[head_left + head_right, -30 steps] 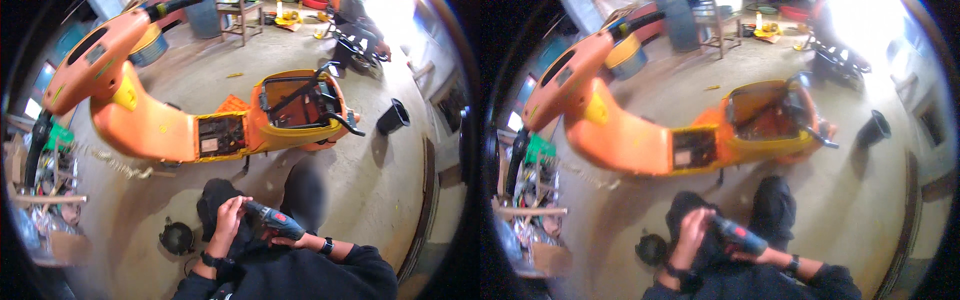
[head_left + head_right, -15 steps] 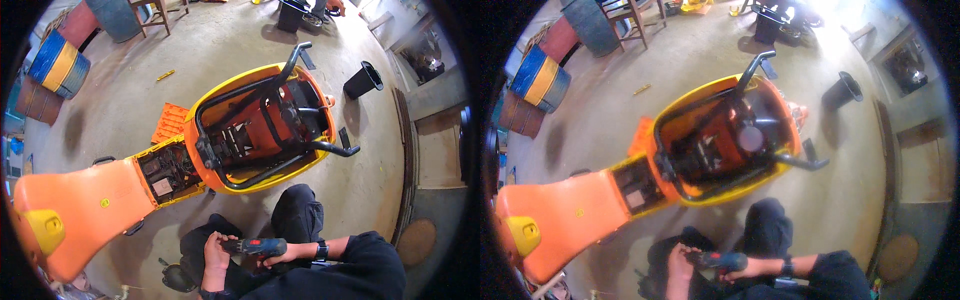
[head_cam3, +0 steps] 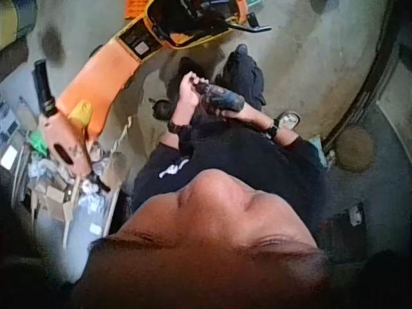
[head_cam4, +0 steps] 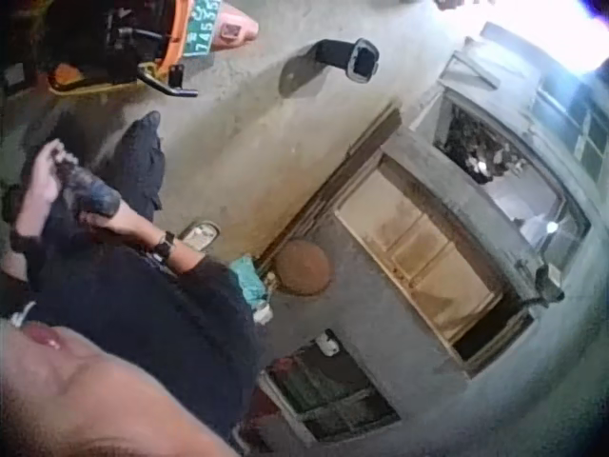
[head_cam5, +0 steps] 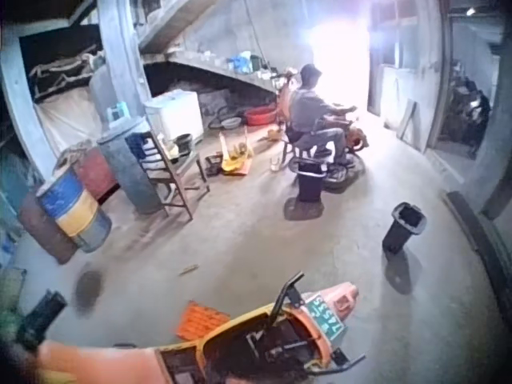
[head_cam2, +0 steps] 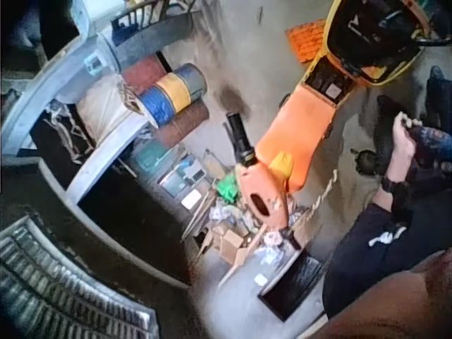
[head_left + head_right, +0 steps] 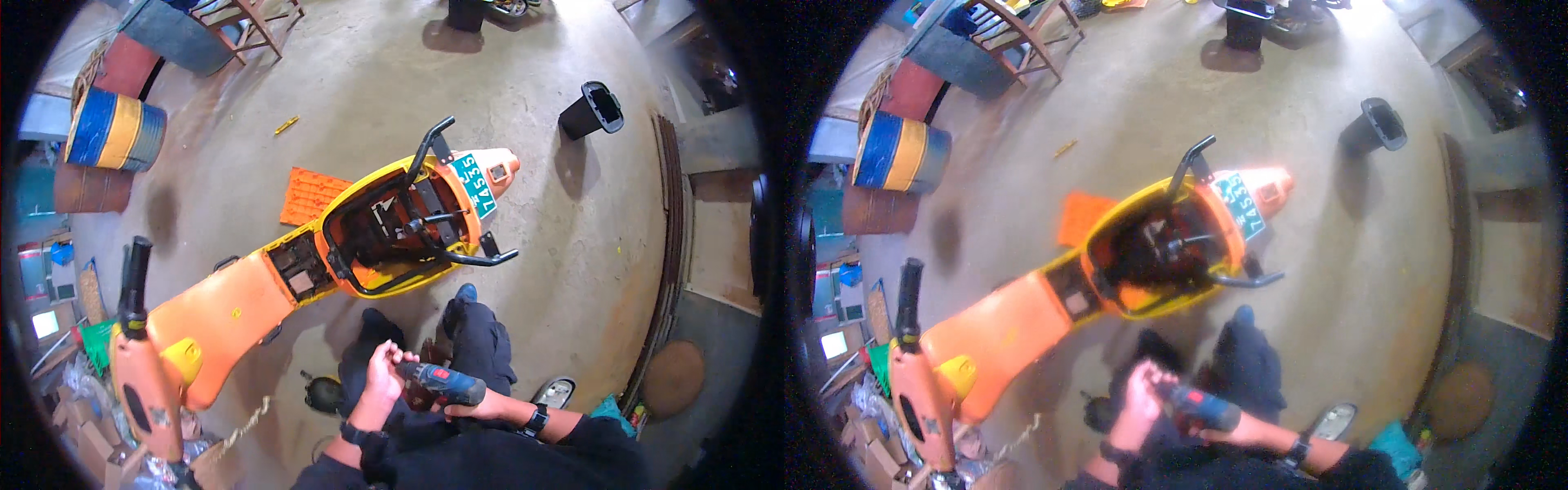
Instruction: Repairing or adjusting parts of a motorcycle using a power drill and hands.
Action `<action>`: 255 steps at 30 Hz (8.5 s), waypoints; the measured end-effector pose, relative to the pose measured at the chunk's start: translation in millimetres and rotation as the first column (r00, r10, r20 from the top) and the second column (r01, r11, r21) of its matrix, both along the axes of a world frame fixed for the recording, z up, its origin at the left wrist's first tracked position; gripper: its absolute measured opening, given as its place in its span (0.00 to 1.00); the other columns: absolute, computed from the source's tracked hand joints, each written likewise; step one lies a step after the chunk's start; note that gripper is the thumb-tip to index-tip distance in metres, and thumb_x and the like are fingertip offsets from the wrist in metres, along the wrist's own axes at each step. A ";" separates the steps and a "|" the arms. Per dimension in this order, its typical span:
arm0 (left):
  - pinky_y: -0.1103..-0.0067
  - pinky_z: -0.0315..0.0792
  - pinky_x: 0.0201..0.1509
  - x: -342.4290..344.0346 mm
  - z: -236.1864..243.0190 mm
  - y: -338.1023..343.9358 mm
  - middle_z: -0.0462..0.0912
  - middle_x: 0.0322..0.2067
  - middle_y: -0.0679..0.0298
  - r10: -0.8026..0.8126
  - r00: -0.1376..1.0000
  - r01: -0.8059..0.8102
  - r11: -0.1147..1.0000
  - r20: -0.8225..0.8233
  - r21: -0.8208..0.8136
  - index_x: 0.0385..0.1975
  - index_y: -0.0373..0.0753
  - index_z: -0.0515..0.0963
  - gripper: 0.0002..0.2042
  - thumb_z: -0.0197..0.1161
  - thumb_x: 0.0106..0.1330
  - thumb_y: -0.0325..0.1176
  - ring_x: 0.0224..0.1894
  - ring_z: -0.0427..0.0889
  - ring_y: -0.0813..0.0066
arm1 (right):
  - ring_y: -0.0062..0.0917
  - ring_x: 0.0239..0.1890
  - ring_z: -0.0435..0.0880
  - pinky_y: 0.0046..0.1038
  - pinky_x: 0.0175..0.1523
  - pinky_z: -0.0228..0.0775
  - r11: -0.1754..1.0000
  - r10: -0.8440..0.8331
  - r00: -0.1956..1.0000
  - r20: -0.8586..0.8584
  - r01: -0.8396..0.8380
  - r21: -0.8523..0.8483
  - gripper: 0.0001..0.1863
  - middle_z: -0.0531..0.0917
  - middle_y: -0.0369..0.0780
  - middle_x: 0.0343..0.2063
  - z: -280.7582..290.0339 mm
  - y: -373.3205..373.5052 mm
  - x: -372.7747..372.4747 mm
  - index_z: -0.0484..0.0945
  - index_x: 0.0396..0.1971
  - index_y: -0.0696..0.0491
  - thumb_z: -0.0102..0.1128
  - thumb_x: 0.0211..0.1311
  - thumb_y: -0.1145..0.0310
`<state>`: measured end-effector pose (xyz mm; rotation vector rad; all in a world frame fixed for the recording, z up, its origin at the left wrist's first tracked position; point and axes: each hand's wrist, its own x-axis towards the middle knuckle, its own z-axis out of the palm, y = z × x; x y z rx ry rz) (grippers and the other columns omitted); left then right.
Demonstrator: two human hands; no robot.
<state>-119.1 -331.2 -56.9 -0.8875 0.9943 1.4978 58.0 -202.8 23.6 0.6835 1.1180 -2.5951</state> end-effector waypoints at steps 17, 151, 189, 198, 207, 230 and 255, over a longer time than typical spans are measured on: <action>0.62 0.76 0.56 55.5 40.9 186.4 0.80 0.40 0.54 0.017 0.965 -0.094 0.954 0.263 0.283 0.47 0.37 0.72 0.19 0.43 0.77 0.49 0.46 0.81 0.57 | 0.43 0.34 0.84 0.36 0.43 0.77 0.588 0.158 0.965 0.210 -0.262 0.765 0.31 0.83 0.47 0.34 24.8 147.9 36.5 0.75 0.51 0.57 0.70 0.42 0.65; 0.65 0.65 0.65 36.8 107.0 258.6 0.76 0.57 0.48 -0.463 -0.177 0.863 -0.497 -0.868 0.089 0.59 0.41 0.72 0.20 0.51 0.72 0.44 0.59 0.75 0.55 | 0.24 0.26 0.82 0.27 0.37 0.75 0.808 0.014 0.946 0.323 -0.201 0.554 0.08 0.84 0.40 0.24 63.4 262.7 7.7 0.81 0.27 0.58 0.67 0.45 0.74; 0.75 0.78 0.43 33.3 -18.0 254.6 0.82 0.33 0.60 0.078 0.917 -0.103 0.994 0.392 0.044 0.42 0.37 0.73 0.17 0.51 0.73 0.47 0.37 0.84 0.71 | 0.42 0.31 0.85 0.36 0.37 0.78 0.187 0.498 0.666 0.555 -0.708 0.681 0.31 0.82 0.47 0.29 -29.3 260.4 -52.0 0.73 0.50 0.62 0.70 0.42 0.67; 0.74 0.78 0.45 34.3 -26.3 250.8 0.83 0.33 0.59 0.086 0.893 -0.133 0.988 0.442 0.075 0.42 0.38 0.73 0.18 0.56 0.69 0.49 0.37 0.84 0.70 | 0.42 0.30 0.85 0.37 0.36 0.77 0.231 0.481 0.688 0.544 -0.698 0.678 0.26 0.81 0.46 0.28 -27.2 255.6 -50.3 0.75 0.42 0.59 0.71 0.41 0.65; 0.72 0.78 0.49 39.4 -23.4 256.9 0.82 0.35 0.59 0.221 0.837 -0.279 0.959 0.501 0.044 0.42 0.39 0.72 0.16 0.57 0.69 0.47 0.40 0.83 0.69 | 0.43 0.28 0.84 0.37 0.34 0.77 0.175 0.506 0.674 0.538 -0.692 0.701 0.24 0.81 0.45 0.27 -30.2 257.8 -45.0 0.75 0.41 0.59 0.69 0.42 0.68; 0.67 0.76 0.50 42.8 -19.6 261.3 0.77 0.33 0.58 0.396 0.702 -0.478 0.878 0.592 -0.019 0.42 0.36 0.71 0.27 0.48 0.70 0.59 0.37 0.78 0.65 | 0.43 0.27 0.84 0.38 0.34 0.77 0.114 0.521 0.654 0.548 -0.689 0.715 0.24 0.81 0.46 0.26 -29.2 258.6 -48.0 0.74 0.43 0.60 0.66 0.41 0.71; 0.69 0.77 0.52 46.7 -24.8 257.8 0.80 0.33 0.57 0.367 0.753 -0.450 0.893 0.546 0.020 0.42 0.37 0.73 0.26 0.47 0.71 0.58 0.38 0.81 0.63 | 0.42 0.28 0.84 0.37 0.34 0.77 0.127 0.523 0.674 0.522 -0.667 0.734 0.28 0.81 0.46 0.27 -35.3 255.4 -43.2 0.73 0.49 0.61 0.66 0.44 0.68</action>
